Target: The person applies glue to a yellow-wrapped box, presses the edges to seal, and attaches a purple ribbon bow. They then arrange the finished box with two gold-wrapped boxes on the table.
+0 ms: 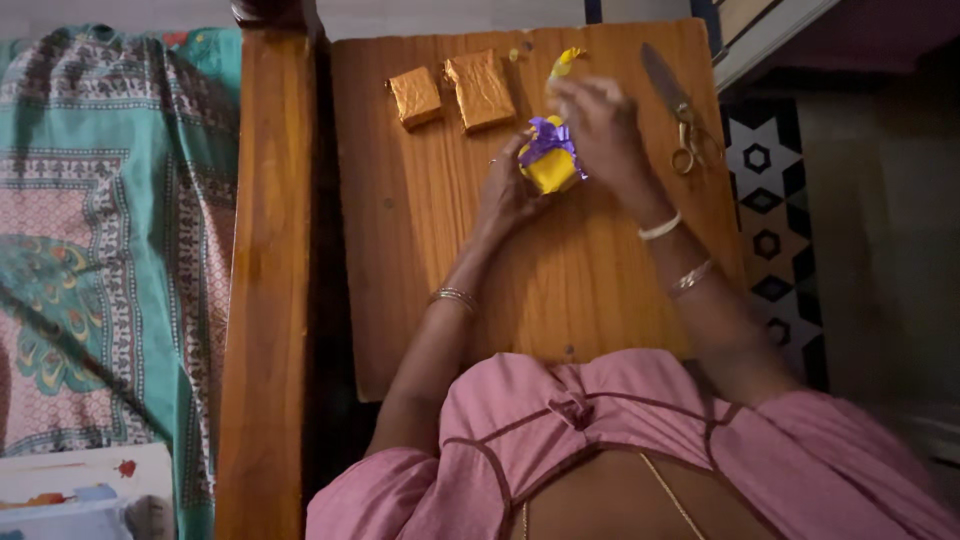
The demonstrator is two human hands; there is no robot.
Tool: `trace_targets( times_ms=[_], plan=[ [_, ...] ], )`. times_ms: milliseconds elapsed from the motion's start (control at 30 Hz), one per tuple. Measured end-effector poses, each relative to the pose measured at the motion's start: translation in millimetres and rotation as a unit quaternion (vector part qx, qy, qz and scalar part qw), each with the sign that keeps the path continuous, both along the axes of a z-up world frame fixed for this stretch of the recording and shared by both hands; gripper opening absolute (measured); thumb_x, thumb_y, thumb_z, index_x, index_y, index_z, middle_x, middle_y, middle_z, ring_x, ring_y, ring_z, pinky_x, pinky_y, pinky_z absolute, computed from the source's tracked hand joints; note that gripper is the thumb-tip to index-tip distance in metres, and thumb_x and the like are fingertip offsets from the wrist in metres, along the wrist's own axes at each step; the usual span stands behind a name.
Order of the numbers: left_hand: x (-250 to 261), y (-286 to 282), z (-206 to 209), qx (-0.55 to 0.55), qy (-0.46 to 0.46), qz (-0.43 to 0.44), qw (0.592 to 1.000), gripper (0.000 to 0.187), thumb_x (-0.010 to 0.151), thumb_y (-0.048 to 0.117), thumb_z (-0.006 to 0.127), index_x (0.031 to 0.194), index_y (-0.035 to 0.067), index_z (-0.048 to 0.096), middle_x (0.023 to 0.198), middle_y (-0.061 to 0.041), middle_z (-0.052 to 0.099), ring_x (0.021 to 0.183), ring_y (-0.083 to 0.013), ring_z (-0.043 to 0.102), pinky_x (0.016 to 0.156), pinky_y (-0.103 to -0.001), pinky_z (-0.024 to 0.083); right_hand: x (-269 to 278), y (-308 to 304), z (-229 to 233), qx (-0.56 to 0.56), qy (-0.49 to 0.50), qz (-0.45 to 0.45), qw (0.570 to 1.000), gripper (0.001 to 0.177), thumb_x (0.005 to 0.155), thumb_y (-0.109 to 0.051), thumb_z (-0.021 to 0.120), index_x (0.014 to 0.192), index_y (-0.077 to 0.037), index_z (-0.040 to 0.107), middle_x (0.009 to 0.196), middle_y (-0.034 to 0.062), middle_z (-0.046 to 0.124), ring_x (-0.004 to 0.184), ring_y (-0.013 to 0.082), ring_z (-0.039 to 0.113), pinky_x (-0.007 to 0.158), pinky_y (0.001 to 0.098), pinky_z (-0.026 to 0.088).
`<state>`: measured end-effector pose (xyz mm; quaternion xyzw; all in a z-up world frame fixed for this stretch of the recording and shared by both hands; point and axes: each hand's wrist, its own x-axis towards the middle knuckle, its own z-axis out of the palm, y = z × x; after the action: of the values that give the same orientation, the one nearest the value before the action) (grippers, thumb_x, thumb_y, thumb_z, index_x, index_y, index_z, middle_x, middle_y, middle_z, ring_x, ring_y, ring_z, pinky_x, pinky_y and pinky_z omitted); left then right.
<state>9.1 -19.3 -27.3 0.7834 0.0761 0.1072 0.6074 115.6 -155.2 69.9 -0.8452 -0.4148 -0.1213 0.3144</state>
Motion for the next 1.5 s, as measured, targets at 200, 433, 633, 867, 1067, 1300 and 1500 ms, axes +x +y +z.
trace_targets(
  times_ms=[200, 433, 633, 867, 1067, 1300, 1500],
  plan=[
    [2.6, 2.1, -3.9, -0.063, -0.047, -0.009, 0.997, 0.102, 0.059, 0.0, 0.093, 0.146, 0.005, 0.04, 0.12, -0.016, 0.066, 0.086, -0.0186, 0.073, 0.065, -0.032, 0.063, 34.9, 38.0, -1.8, 0.059, 0.218, 0.03, 0.974, 0.045, 0.113, -0.034, 0.046, 0.152, -0.011, 0.05, 0.146, 0.0128, 0.063, 0.13, 0.0299, 0.057, 0.113, 0.0417, 0.045],
    [-3.2, 0.4, -13.6, -0.03, -0.019, 0.023, 0.999, 0.111, 0.065, 0.008, 0.096, 0.152, 0.005, 0.028, 0.126, -0.021, 0.063, 0.101, -0.0272, 0.072, 0.083, -0.034, 0.062, 14.4, 58.6, -28.6, -0.169, 0.022, 0.002, 0.985, 0.059, 0.115, -0.043, 0.037, 0.165, -0.016, 0.025, 0.169, 0.0171, 0.034, 0.157, 0.0411, 0.009, 0.125, 0.0589, 0.008],
    [3.2, -0.7, -31.2, 0.038, -0.101, 0.061, 0.992, 0.112, 0.062, 0.016, 0.102, 0.148, 0.003, 0.031, 0.137, -0.027, 0.054, 0.118, -0.0366, 0.063, 0.097, -0.042, 0.055, 11.0, 57.3, -30.1, -0.21, 0.058, 0.027, 0.976, 0.064, 0.113, -0.049, 0.032, 0.167, -0.017, 0.018, 0.172, 0.0136, 0.023, 0.159, 0.0379, 0.008, 0.126, 0.0616, 0.004],
    [3.0, -7.4, -39.2, -0.064, -0.096, 0.051, 0.992, 0.11, 0.067, 0.017, 0.098, 0.149, -0.003, 0.027, 0.139, -0.022, 0.054, 0.123, -0.0316, 0.063, 0.101, -0.038, 0.056, 9.1, 58.7, -31.9, -0.215, 0.052, 0.023, 0.975, 0.061, 0.113, -0.047, 0.034, 0.167, -0.021, 0.019, 0.171, 0.0137, 0.027, 0.159, 0.0371, 0.013, 0.127, 0.06, 0.004],
    [1.2, -9.7, -29.9, -0.119, -0.05, 0.05, 0.99, 0.103, 0.067, 0.012, 0.095, 0.146, -0.003, 0.031, 0.13, -0.019, 0.06, 0.112, -0.0252, 0.069, 0.092, -0.034, 0.06, 9.1, 59.9, -31.9, -0.206, 0.048, 0.022, 0.977, 0.061, 0.112, -0.047, 0.038, 0.166, -0.021, 0.025, 0.17, 0.0126, 0.03, 0.159, 0.0369, 0.014, 0.127, 0.0609, 0.005],
    [5.0, -8.2, -37.3, -0.198, 0.01, 0.013, 0.98, 0.098, 0.065, 0.005, 0.095, 0.143, -0.002, 0.035, 0.125, -0.017, 0.065, 0.108, -0.0226, 0.07, 0.091, -0.034, 0.061, 8.3, 57.3, -34.3, -0.196, 0.055, 0.033, 0.979, 0.061, 0.113, -0.048, 0.038, 0.166, -0.021, 0.027, 0.17, 0.0125, 0.031, 0.159, 0.0365, 0.014, 0.127, 0.0613, 0.007],
    [2.4, -8.9, -39.3, -0.058, -0.048, 0.059, 0.995, 0.107, 0.06, 0.004, 0.099, 0.142, -0.001, 0.031, 0.131, -0.018, 0.054, 0.114, -0.024, 0.063, 0.093, -0.036, 0.058, 7.1, 58.0, -29.6, -0.233, 0.079, 0.026, 0.969, 0.064, 0.109, -0.052, 0.032, 0.165, -0.022, 0.02, 0.169, 0.0123, 0.028, 0.157, 0.0362, 0.012, 0.124, 0.0632, 0.008]
  ],
)
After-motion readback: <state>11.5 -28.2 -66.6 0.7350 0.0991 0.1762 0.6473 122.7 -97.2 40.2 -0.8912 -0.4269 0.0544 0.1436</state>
